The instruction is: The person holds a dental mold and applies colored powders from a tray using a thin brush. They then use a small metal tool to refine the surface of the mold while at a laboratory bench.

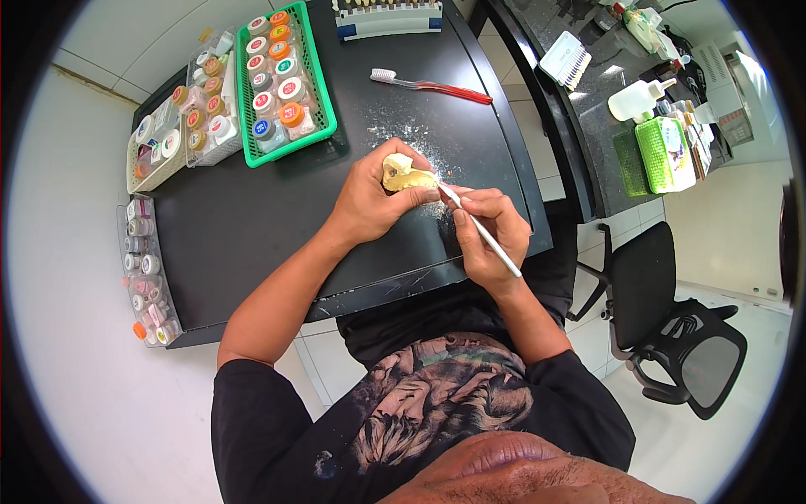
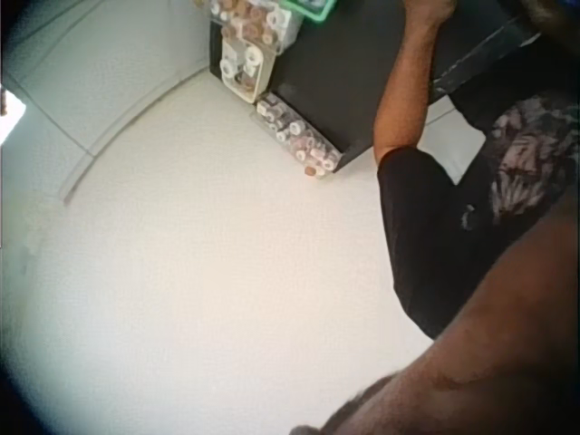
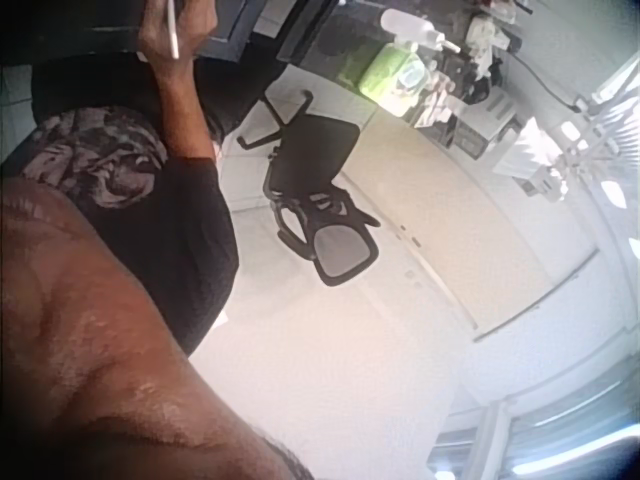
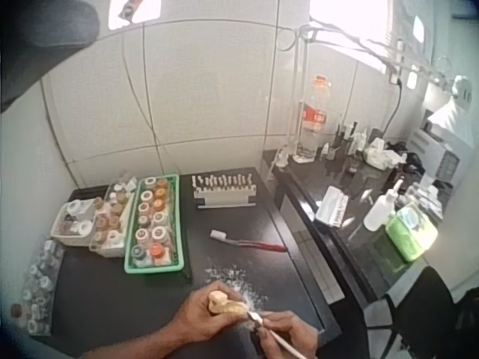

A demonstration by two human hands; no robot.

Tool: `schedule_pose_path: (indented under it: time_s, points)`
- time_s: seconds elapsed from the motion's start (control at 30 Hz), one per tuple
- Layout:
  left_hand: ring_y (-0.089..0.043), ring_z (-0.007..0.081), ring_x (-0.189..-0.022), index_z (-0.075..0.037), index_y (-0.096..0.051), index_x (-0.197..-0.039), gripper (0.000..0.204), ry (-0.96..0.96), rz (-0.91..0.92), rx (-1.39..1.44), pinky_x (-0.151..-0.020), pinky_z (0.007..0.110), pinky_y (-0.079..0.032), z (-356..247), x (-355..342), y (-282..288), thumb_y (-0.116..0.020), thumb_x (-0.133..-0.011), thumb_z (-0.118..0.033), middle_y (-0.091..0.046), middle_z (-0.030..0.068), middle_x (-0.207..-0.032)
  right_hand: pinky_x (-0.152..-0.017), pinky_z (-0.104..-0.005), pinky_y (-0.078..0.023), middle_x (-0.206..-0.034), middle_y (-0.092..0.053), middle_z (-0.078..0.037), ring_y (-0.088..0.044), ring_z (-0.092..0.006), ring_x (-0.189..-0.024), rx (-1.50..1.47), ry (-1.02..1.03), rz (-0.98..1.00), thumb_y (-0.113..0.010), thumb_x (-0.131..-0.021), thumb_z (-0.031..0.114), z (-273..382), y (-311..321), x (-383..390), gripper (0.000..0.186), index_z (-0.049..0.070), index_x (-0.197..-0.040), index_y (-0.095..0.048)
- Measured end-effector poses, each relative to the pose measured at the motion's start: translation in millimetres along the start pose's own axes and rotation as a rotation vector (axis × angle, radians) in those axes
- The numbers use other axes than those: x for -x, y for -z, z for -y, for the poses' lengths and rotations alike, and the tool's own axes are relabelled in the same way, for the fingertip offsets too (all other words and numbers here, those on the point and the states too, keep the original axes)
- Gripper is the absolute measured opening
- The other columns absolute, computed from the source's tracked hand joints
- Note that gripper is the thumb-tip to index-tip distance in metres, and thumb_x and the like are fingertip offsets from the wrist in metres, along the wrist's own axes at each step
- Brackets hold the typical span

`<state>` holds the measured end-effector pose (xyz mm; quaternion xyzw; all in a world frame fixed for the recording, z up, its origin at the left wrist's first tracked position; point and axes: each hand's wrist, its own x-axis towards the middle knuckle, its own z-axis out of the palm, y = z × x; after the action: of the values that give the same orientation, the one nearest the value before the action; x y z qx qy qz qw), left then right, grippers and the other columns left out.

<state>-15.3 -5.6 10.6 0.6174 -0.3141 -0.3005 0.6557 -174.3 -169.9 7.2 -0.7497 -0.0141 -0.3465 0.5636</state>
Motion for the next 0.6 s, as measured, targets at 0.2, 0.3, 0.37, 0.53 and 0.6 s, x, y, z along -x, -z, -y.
schedule_pose_path:
  time_s: [0.2, 0.3, 0.37, 0.53, 0.6]
  points:
    - [-0.073, 0.0113, -0.11, -0.005, -0.07, -0.122, 0.032, 0.002, -0.008, -0.042, -0.099, 0.03, -0.059, 0.4, 0.6, -0.2, -0.092, -0.099, -0.005, -0.078, 0.004, -0.119, -0.09, -0.0381, -0.069, -0.108, -0.077, -0.023, -0.085, -0.0372, -0.116, 0.087, 0.048, 0.042, -0.074, -0.1, -0.016, -0.9, 1.6, -1.3, 0.016, -0.008, -0.11, -0.064]
    - [-0.073, 0.0109, -0.11, -0.005, -0.07, -0.122, 0.032, 0.01, -0.007, -0.038, -0.098, 0.03, -0.059, -1.6, 1.2, -1.4, -0.092, -0.1, -0.005, -0.078, 0.0038, -0.118, -0.089, -0.038, -0.069, -0.108, -0.077, -0.023, -0.085, -0.0372, -0.115, 0.023, 0.031, 0.012, -0.074, -0.099, -0.016, -3.4, 1.2, 0.9, 0.017, -0.008, -0.109, -0.064]
    - [-0.073, 0.0107, -0.109, -0.005, -0.07, -0.122, 0.031, 0.009, -0.003, -0.036, -0.098, 0.03, -0.06, 0.1, 1.0, -1.2, -0.092, -0.1, -0.005, -0.078, 0.0037, -0.118, -0.09, -0.0375, -0.069, -0.108, -0.077, -0.024, -0.085, -0.0374, -0.115, 0.022, 0.033, 0.01, -0.073, -0.099, -0.017, -2.4, 0.6, 0.3, 0.017, -0.008, -0.109, -0.064]
    - [-0.073, 0.0105, -0.109, -0.005, -0.07, -0.122, 0.031, 0.003, 0.004, -0.036, -0.098, 0.03, -0.059, -0.1, 0.5, -0.4, -0.092, -0.1, -0.006, -0.078, 0.0035, -0.118, -0.091, -0.0372, -0.069, -0.108, -0.078, -0.023, -0.085, -0.0367, -0.115, 0.025, 0.041, 0.016, -0.074, -0.099, -0.017, -1.7, 0.5, -1.0, 0.017, -0.008, -0.11, -0.064]
    - [-0.073, 0.0105, -0.11, -0.005, -0.07, -0.122, 0.031, 0.006, 0.006, -0.037, -0.098, 0.03, -0.059, -0.3, 0.8, 0.1, -0.092, -0.1, -0.006, -0.078, 0.0035, -0.118, -0.091, -0.0372, -0.069, -0.108, -0.078, -0.023, -0.085, -0.0364, -0.115, 0.025, 0.038, 0.016, -0.074, -0.1, -0.017, -1.0, 0.3, -0.6, 0.017, -0.008, -0.11, -0.064]
